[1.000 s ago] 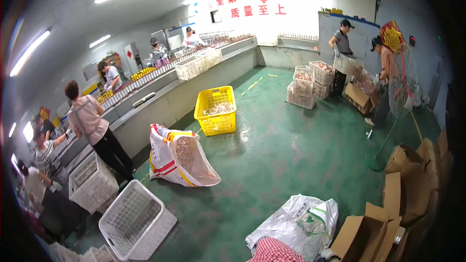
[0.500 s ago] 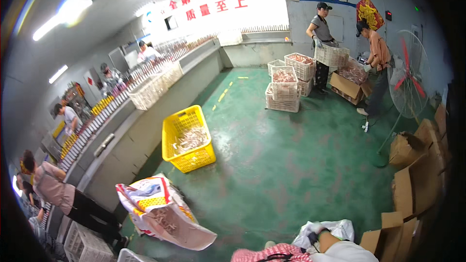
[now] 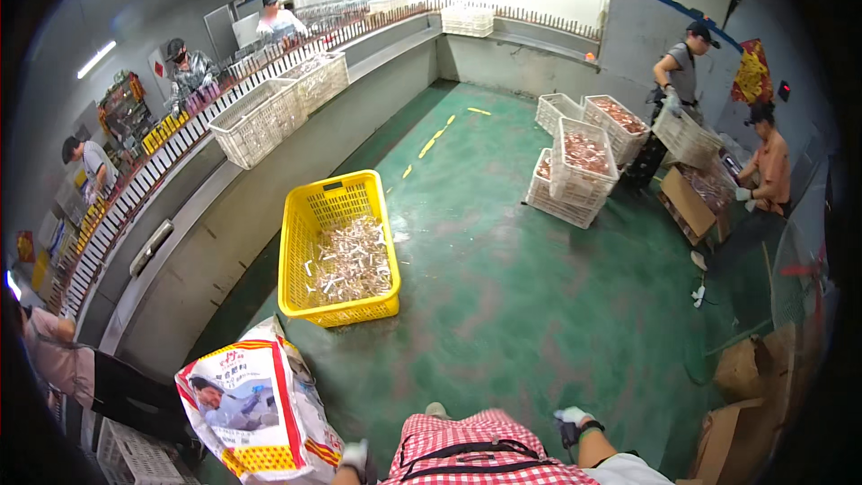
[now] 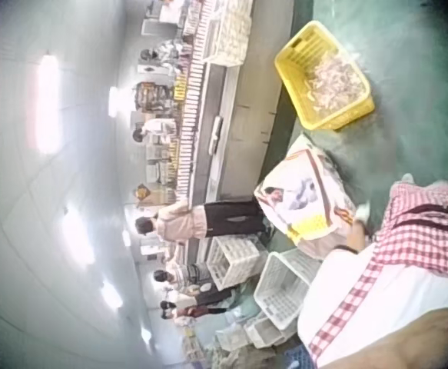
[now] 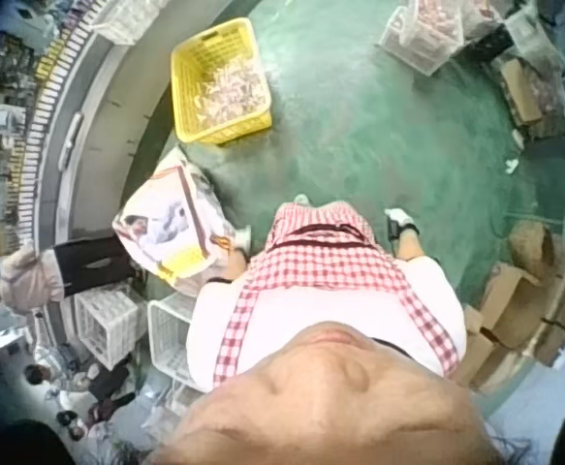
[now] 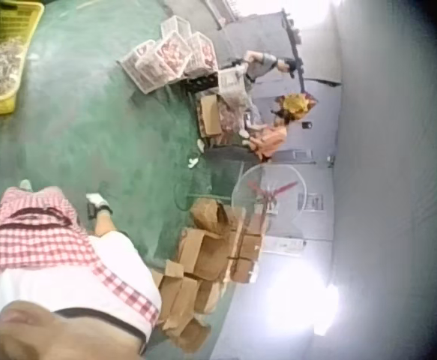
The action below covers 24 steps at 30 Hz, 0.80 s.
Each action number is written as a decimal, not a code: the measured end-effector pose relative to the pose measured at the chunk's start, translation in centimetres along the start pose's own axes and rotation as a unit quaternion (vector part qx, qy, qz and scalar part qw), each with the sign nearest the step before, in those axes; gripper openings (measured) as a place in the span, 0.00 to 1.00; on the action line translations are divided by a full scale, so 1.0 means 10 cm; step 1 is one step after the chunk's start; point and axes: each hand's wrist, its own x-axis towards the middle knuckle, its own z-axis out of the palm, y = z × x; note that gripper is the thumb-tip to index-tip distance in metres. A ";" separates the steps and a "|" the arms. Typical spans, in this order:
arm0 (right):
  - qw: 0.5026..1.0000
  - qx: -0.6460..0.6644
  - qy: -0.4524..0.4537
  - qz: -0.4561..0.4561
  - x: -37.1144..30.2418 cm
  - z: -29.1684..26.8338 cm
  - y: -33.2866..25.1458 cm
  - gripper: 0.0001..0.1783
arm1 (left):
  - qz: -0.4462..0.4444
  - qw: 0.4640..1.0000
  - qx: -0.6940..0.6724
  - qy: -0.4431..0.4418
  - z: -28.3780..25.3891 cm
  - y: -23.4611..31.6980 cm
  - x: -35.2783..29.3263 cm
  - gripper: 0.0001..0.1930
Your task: Transferring small plastic components from a basket into a large storage bag in a manufacturing environment.
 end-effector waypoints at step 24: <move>0.880 0.277 0.172 -0.345 3.49 -5.57 -8.64 0.24 | -0.329 0.856 -0.398 -0.017 -3.47 1.04 4.64 0.18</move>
